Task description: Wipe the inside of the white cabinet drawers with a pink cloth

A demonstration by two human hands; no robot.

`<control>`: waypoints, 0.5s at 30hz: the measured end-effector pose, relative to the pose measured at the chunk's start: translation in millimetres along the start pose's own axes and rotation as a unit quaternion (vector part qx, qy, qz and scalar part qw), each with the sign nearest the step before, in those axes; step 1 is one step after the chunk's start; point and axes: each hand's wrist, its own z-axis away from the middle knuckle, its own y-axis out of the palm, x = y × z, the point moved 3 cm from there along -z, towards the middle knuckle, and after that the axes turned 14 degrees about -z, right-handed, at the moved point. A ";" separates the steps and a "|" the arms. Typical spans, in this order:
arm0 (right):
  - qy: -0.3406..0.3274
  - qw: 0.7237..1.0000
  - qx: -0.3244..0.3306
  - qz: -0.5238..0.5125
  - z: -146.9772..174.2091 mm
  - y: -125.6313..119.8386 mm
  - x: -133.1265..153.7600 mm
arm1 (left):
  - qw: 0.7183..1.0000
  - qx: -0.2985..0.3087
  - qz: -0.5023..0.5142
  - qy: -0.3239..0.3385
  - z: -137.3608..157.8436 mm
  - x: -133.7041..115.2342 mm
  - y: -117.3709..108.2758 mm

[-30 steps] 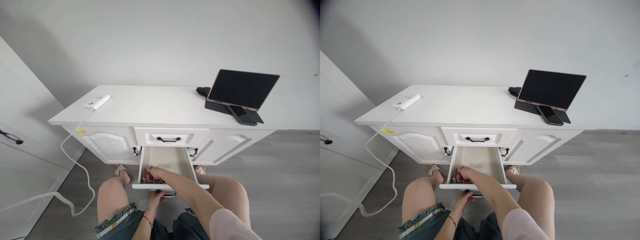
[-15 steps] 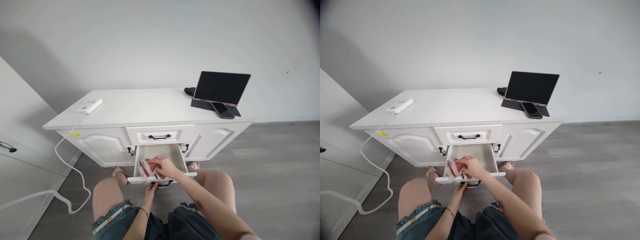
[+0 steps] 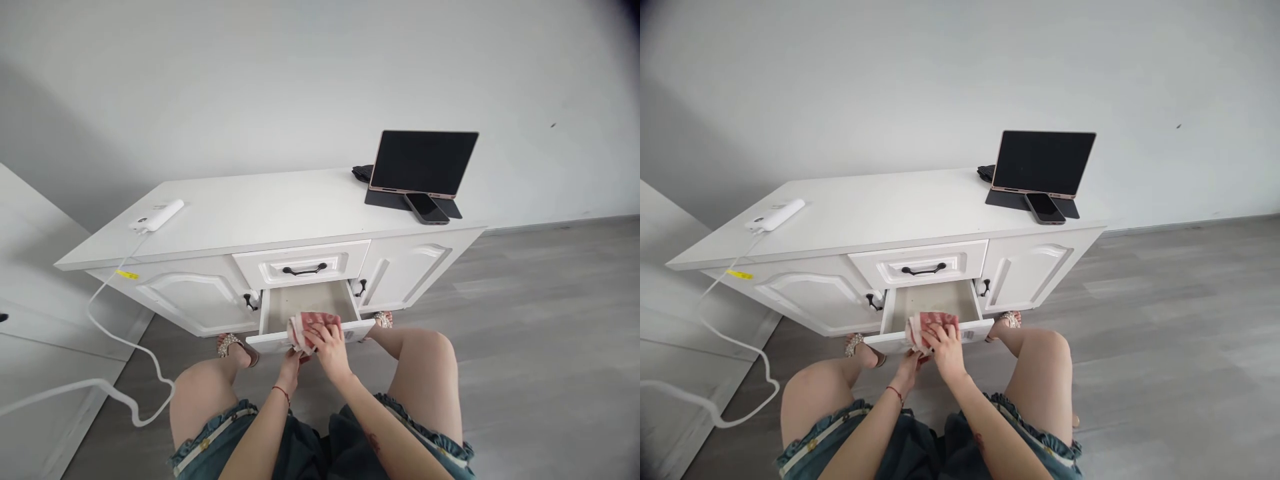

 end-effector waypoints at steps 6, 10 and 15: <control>0.090 0.979 -0.183 0.010 36.8 -21.1 -55.5 | 0.999 0.006 0.014 -0.039 0.8 5.2 -12.7; 0.177 0.956 -0.235 -0.008 47.7 -0.8 -88.0 | 0.999 0.006 0.015 -0.046 4.6 2.7 -11.0; 0.338 0.930 -0.141 0.030 56.1 35.4 -112.0 | 0.999 0.008 0.012 -0.048 5.4 5.7 -11.4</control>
